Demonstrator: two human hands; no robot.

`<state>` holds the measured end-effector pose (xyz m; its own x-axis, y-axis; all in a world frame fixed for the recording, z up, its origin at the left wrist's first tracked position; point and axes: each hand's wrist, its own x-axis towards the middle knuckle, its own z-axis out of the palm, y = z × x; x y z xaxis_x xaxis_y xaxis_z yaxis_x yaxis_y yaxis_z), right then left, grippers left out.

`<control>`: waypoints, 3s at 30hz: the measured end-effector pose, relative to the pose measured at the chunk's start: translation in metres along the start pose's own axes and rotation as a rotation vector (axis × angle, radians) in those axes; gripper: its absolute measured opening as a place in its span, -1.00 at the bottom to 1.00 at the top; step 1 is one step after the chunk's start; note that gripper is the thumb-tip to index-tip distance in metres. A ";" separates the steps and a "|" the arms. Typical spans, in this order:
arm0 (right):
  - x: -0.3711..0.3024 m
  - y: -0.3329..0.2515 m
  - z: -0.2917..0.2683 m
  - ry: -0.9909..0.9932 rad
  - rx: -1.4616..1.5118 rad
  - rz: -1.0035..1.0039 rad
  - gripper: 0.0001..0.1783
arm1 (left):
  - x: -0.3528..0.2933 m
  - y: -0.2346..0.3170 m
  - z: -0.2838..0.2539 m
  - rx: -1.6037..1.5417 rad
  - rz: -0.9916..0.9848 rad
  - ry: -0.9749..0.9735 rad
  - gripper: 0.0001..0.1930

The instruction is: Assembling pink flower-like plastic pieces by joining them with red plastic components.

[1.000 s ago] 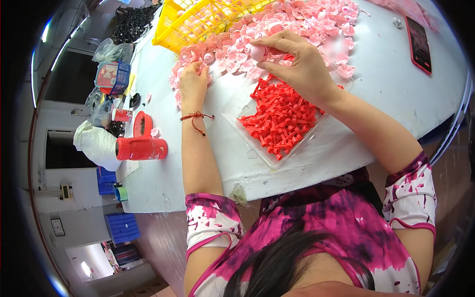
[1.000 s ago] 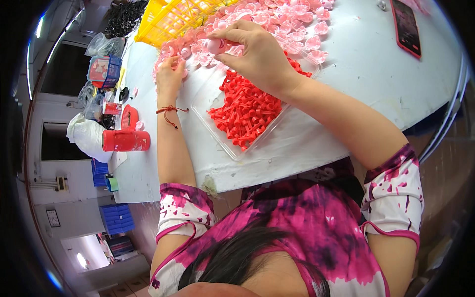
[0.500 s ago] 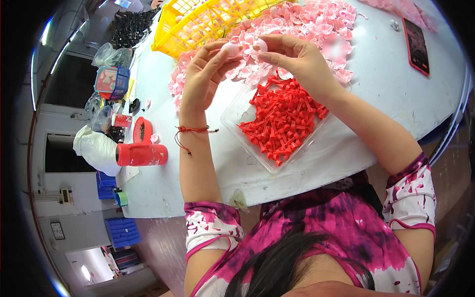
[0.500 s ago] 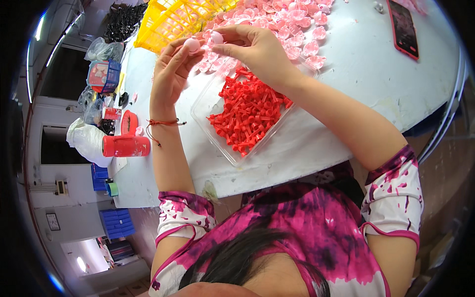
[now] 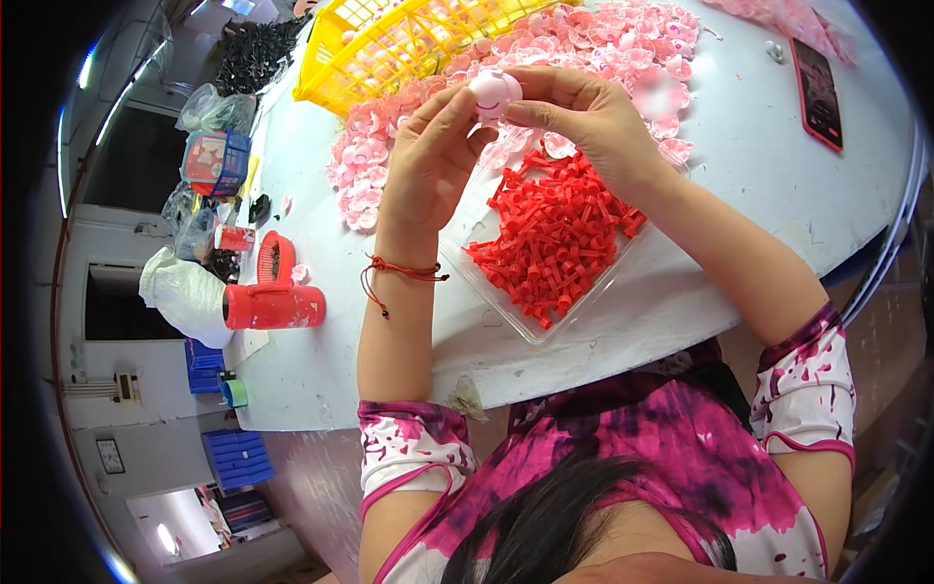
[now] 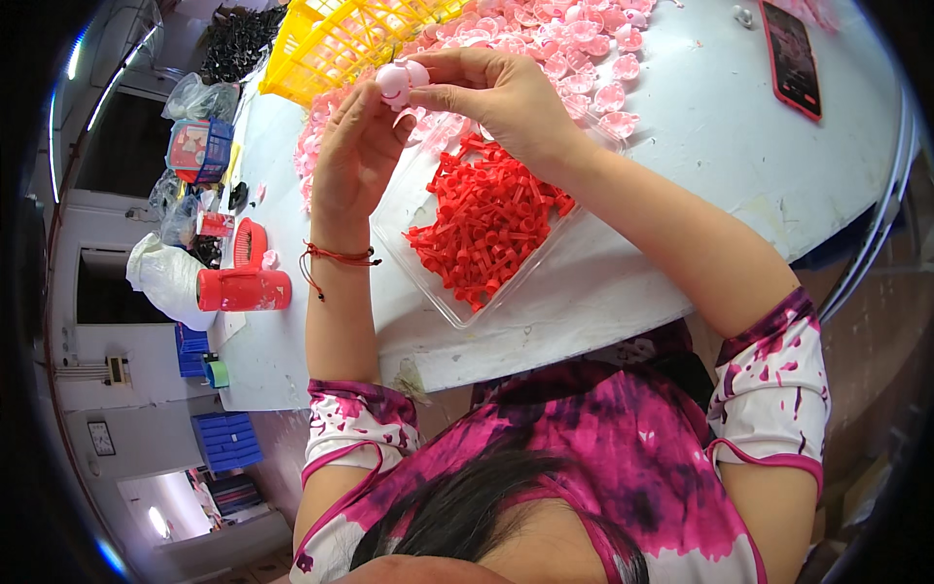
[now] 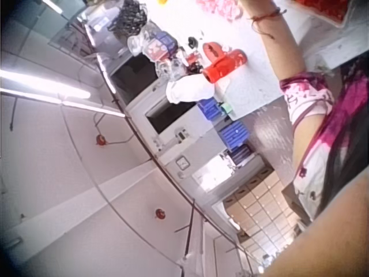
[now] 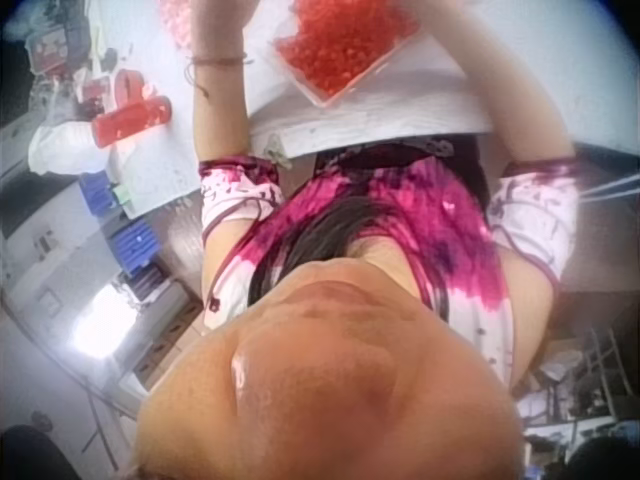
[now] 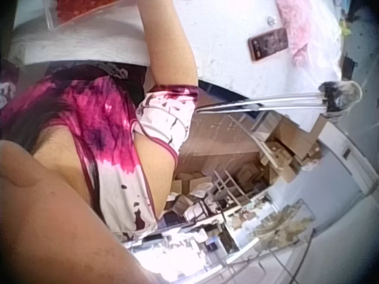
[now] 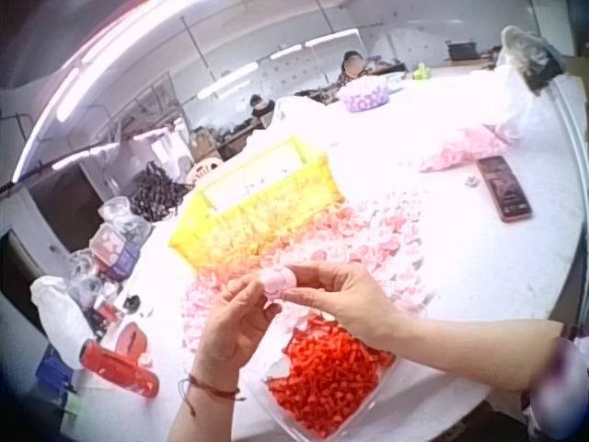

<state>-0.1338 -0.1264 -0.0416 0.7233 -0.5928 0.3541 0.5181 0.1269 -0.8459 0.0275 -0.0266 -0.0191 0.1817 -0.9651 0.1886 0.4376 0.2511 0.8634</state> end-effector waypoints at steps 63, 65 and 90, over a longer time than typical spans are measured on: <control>0.005 -0.007 -0.006 0.010 -0.096 -0.150 -0.70 | -0.005 0.004 0.028 0.301 0.144 0.113 -0.66; 0.005 -0.008 -0.006 0.006 -0.075 -0.130 -0.71 | -0.005 0.003 0.028 0.298 0.154 0.099 -0.67; 0.020 -0.020 -0.038 -0.094 -1.017 -0.473 -0.61 | -0.001 -0.010 0.034 0.610 0.291 0.305 -0.69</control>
<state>-0.1467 -0.1707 -0.0331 0.6067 -0.3419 0.7177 0.1674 -0.8276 -0.5358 -0.0067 -0.0301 -0.0121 0.4910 -0.7802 0.3876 -0.2163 0.3218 0.9218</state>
